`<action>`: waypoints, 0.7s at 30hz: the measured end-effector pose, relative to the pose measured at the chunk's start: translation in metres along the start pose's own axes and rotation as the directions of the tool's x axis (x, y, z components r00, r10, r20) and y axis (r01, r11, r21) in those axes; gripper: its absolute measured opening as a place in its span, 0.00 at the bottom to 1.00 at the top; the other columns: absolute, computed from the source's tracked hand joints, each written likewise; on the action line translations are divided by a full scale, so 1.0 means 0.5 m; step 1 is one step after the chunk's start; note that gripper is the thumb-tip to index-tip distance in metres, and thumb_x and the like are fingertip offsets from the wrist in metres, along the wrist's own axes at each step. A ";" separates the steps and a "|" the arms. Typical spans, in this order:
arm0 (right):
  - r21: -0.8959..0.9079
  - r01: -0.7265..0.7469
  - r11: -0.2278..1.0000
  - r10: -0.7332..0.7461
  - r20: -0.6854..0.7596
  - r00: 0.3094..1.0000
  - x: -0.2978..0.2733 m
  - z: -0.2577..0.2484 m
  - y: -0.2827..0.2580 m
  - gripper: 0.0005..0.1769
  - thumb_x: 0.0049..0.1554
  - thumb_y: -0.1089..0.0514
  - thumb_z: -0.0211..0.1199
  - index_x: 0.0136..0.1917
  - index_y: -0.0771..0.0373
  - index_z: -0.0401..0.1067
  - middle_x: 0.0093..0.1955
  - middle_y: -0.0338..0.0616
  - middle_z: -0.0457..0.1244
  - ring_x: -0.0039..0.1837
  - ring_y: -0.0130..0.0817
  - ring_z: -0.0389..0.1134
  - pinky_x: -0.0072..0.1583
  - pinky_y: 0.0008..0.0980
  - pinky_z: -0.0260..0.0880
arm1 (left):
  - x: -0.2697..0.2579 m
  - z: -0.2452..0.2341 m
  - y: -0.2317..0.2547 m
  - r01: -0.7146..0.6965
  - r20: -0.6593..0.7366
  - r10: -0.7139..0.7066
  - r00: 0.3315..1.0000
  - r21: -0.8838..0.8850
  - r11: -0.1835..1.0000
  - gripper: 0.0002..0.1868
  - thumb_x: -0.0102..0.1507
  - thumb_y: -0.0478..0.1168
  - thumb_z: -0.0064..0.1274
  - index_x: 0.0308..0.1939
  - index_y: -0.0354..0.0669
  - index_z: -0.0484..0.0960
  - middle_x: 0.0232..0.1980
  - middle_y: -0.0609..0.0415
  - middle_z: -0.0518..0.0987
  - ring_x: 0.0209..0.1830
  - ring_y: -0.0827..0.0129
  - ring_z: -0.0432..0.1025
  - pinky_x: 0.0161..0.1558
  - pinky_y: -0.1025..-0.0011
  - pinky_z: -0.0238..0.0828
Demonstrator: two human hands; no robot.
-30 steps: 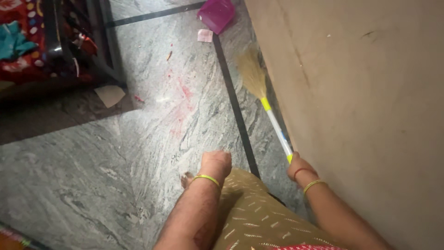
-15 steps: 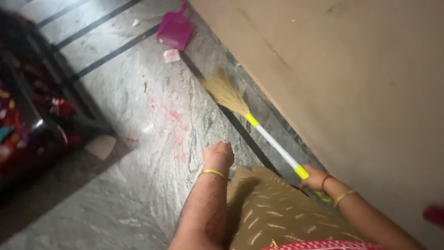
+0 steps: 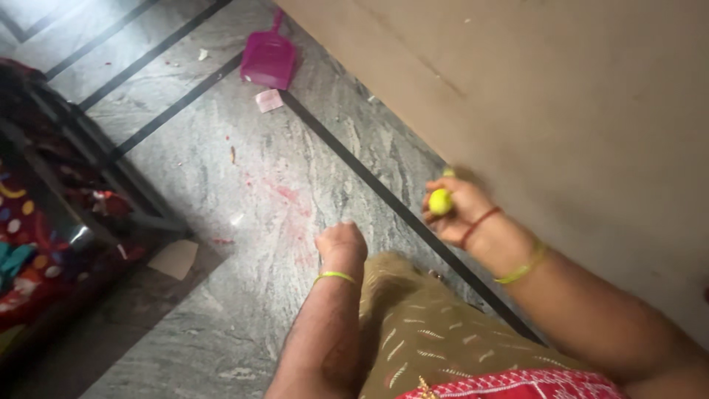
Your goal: The person sweeps the floor with a broom and then wipes down and folds a woven folding cot.
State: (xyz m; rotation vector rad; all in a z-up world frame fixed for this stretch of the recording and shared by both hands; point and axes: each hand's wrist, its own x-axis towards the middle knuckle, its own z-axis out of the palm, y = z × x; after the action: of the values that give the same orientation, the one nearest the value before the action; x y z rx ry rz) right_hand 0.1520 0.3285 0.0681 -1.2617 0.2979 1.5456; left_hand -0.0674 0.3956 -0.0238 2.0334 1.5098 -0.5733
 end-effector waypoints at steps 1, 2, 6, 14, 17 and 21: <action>-0.102 0.014 0.995 -0.017 -0.034 0.999 0.043 0.001 0.029 0.09 0.54 0.62 0.64 0.46 0.60 0.66 0.36 0.44 0.61 0.36 0.36 0.65 0.35 0.34 0.68 | -0.008 0.001 -0.021 0.019 0.006 -0.019 1.000 0.070 0.997 0.16 0.66 0.42 0.45 0.51 0.52 0.87 0.55 0.51 0.84 0.55 0.56 0.79 0.51 0.56 0.76; -0.108 0.008 0.994 -0.011 -0.027 1.000 0.083 -0.007 0.045 0.09 0.54 0.62 0.64 0.46 0.60 0.66 0.36 0.44 0.61 0.36 0.36 0.65 0.35 0.34 0.68 | -0.015 0.000 -0.042 0.037 0.011 -0.039 0.999 0.139 0.990 0.15 0.67 0.42 0.45 0.52 0.52 0.86 0.55 0.53 0.84 0.55 0.58 0.79 0.49 0.53 0.77; -0.665 0.104 0.739 -0.073 0.074 0.995 0.195 -0.071 0.027 0.15 0.54 0.65 0.64 0.55 0.66 0.68 0.40 0.45 0.65 0.37 0.34 0.69 0.37 0.35 0.73 | -0.029 0.003 -0.118 0.111 -0.003 -0.112 0.994 0.136 0.984 0.16 0.68 0.44 0.44 0.51 0.53 0.87 0.55 0.52 0.84 0.55 0.57 0.79 0.50 0.54 0.77; -0.764 0.090 0.639 -0.068 0.061 0.996 0.202 -0.169 0.050 0.23 0.51 0.65 0.66 0.60 0.56 0.69 0.36 0.44 0.63 0.32 0.35 0.63 0.33 0.36 0.66 | -0.037 0.014 -0.175 0.185 0.038 -0.191 0.981 0.120 0.975 0.15 0.67 0.43 0.45 0.52 0.53 0.87 0.56 0.51 0.83 0.56 0.58 0.79 0.52 0.52 0.75; -0.502 0.070 0.862 -0.088 -0.012 0.996 0.195 -0.175 0.113 0.12 0.56 0.63 0.65 0.52 0.67 0.67 0.37 0.43 0.64 0.35 0.34 0.66 0.34 0.35 0.68 | -0.021 0.012 -0.154 0.128 0.026 -0.132 0.991 0.127 0.984 0.15 0.66 0.42 0.45 0.52 0.53 0.86 0.56 0.52 0.83 0.56 0.59 0.79 0.51 0.54 0.76; 0.175 0.031 0.984 0.006 -0.206 0.978 0.118 -0.121 0.142 0.05 0.57 0.62 0.60 0.46 0.62 0.65 0.33 0.42 0.60 0.32 0.32 0.62 0.34 0.30 0.65 | -0.004 0.007 -0.104 -0.025 -0.006 0.027 1.000 0.183 0.983 0.16 0.67 0.43 0.44 0.50 0.53 0.88 0.54 0.51 0.85 0.56 0.55 0.80 0.52 0.58 0.76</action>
State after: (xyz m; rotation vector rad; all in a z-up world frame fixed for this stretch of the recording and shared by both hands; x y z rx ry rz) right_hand 0.1347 0.2890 -0.0333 -1.2804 0.5488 1.3470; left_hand -0.1181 0.4038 -0.0338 2.1926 1.4806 -0.7166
